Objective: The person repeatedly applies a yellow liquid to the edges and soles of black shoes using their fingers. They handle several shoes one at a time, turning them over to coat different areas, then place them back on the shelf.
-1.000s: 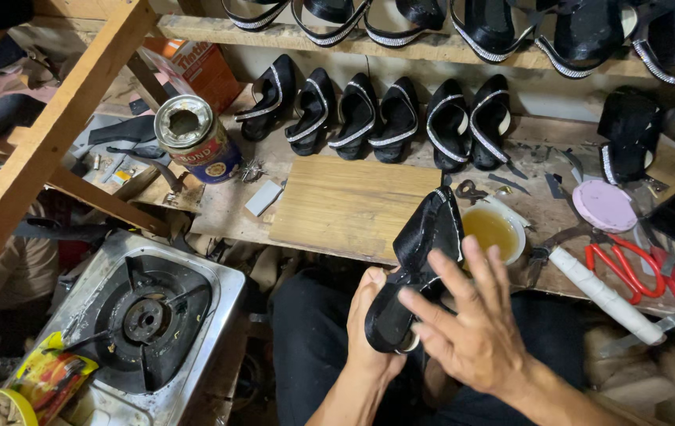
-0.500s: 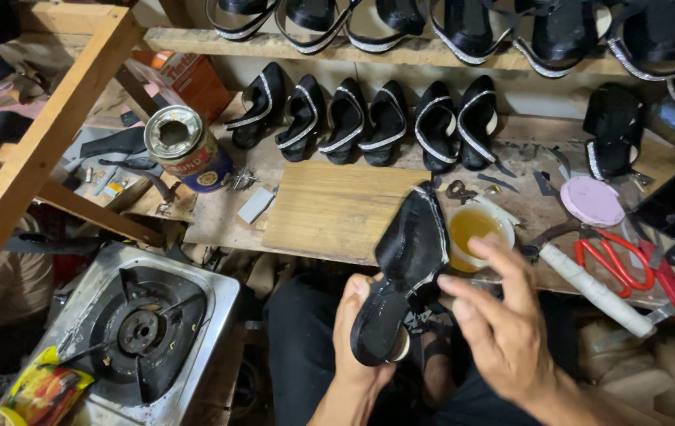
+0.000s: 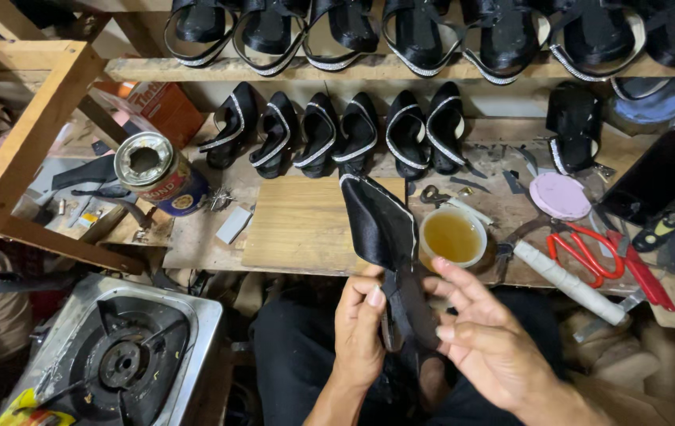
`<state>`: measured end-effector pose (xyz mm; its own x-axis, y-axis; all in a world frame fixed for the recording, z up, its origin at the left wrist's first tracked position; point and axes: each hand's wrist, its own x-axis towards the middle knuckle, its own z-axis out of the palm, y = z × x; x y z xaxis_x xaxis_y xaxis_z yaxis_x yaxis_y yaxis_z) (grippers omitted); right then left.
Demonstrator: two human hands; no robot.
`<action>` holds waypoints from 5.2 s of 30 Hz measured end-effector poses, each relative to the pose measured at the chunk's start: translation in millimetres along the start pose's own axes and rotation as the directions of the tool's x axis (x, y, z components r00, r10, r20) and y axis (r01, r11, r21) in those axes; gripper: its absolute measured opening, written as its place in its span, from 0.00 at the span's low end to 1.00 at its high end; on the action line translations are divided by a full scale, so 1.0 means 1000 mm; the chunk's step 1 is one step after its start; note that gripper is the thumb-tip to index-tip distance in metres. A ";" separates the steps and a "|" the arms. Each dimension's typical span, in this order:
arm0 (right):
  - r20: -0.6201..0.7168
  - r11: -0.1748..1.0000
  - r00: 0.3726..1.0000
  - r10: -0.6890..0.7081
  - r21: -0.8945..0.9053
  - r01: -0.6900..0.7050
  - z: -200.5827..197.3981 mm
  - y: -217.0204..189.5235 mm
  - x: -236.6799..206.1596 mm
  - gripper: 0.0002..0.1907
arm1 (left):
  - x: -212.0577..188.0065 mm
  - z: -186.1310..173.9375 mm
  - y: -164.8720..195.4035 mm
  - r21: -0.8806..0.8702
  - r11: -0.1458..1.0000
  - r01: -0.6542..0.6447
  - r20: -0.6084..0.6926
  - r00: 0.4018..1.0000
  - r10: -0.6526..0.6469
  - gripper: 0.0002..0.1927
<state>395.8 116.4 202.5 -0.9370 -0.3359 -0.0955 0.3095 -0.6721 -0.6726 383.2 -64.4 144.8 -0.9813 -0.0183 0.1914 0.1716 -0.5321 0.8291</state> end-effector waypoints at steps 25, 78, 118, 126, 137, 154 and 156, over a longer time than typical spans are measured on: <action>-0.537 0.803 0.736 -0.413 -0.596 0.015 -0.161 -0.153 0.162 0.36 | -0.048 -0.104 -0.106 0.457 0.737 0.497 0.031 0.820 -0.572 0.11; 0.023 0.417 0.723 -0.690 -0.804 0.424 -0.185 -0.056 -0.033 0.19 | -0.186 -0.017 -0.188 0.915 -0.054 -0.401 0.118 0.392 -0.912 0.15; 0.050 0.543 0.819 -0.572 -0.725 0.423 -0.081 0.055 -0.277 0.21 | -0.451 0.012 -0.152 0.922 0.020 -0.386 0.184 0.394 -0.901 0.15; 0.057 0.513 0.831 -0.554 -0.762 0.395 -0.061 0.020 -0.188 0.21 | -0.390 -0.010 -0.138 0.936 0.031 -0.351 0.177 0.393 -0.902 0.15; -0.071 0.433 0.838 -0.542 -0.878 0.206 -0.055 -0.041 -0.019 0.19 | -0.285 -0.024 -0.132 0.946 0.098 -0.308 0.206 0.342 -0.917 0.16; 0.074 0.117 0.890 -0.449 -0.983 0.140 -0.041 -0.128 0.299 0.27 | 0.004 -0.083 -0.087 0.728 0.618 0.296 0.113 0.838 -0.534 0.17; 0.050 0.067 0.823 -0.566 -0.992 0.106 -0.041 -0.141 0.307 0.24 | 0.034 -0.086 -0.067 0.578 0.717 0.388 0.065 0.855 -0.515 0.16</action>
<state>57.6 134.9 237.7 -0.9383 0.0711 0.3384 -0.2390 0.5738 -0.7833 330.8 -101.9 50.3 -0.9214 0.3135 -0.2295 -0.2080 0.1009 0.9729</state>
